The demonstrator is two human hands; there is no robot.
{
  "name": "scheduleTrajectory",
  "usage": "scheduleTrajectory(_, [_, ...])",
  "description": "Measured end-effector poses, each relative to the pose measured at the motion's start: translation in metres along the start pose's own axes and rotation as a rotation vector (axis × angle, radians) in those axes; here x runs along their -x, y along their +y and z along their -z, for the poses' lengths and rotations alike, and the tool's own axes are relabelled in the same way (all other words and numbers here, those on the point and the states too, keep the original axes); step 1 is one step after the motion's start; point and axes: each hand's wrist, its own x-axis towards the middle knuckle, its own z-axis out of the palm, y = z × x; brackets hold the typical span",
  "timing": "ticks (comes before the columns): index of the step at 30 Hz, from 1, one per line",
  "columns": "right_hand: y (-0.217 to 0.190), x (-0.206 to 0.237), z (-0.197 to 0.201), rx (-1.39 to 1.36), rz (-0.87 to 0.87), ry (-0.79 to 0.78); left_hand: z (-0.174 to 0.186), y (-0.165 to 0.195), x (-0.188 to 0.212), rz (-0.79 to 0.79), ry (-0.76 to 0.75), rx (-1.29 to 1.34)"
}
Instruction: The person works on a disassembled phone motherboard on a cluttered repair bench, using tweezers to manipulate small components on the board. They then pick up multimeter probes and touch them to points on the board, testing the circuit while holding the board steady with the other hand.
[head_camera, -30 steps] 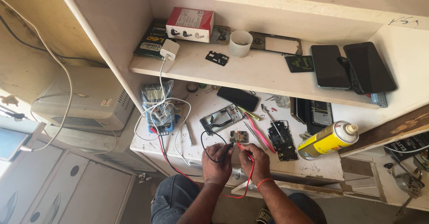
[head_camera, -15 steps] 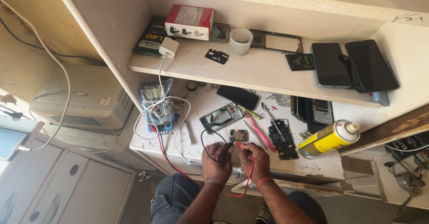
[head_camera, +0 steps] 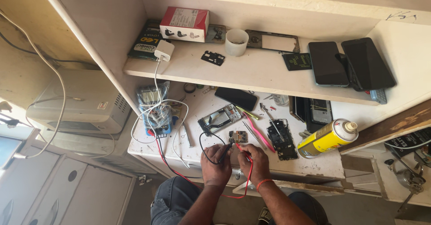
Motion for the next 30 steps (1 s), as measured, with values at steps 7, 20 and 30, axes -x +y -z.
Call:
scheduleTrajectory(7, [0.002, 0.0, -0.002, 0.013, 0.03, 0.014, 0.002, 0.0, 0.0, 0.006, -0.026, -0.008])
scheduleTrajectory(20, [-0.005, 0.008, 0.003, -0.109, -0.284, -0.059, -0.003, -0.001, -0.002, 0.014, 0.032, 0.0])
scheduleTrajectory(30, [0.005, 0.005, -0.004, -0.007, -0.008, 0.029, -0.003, -0.001, -0.001, -0.014, 0.039, -0.001])
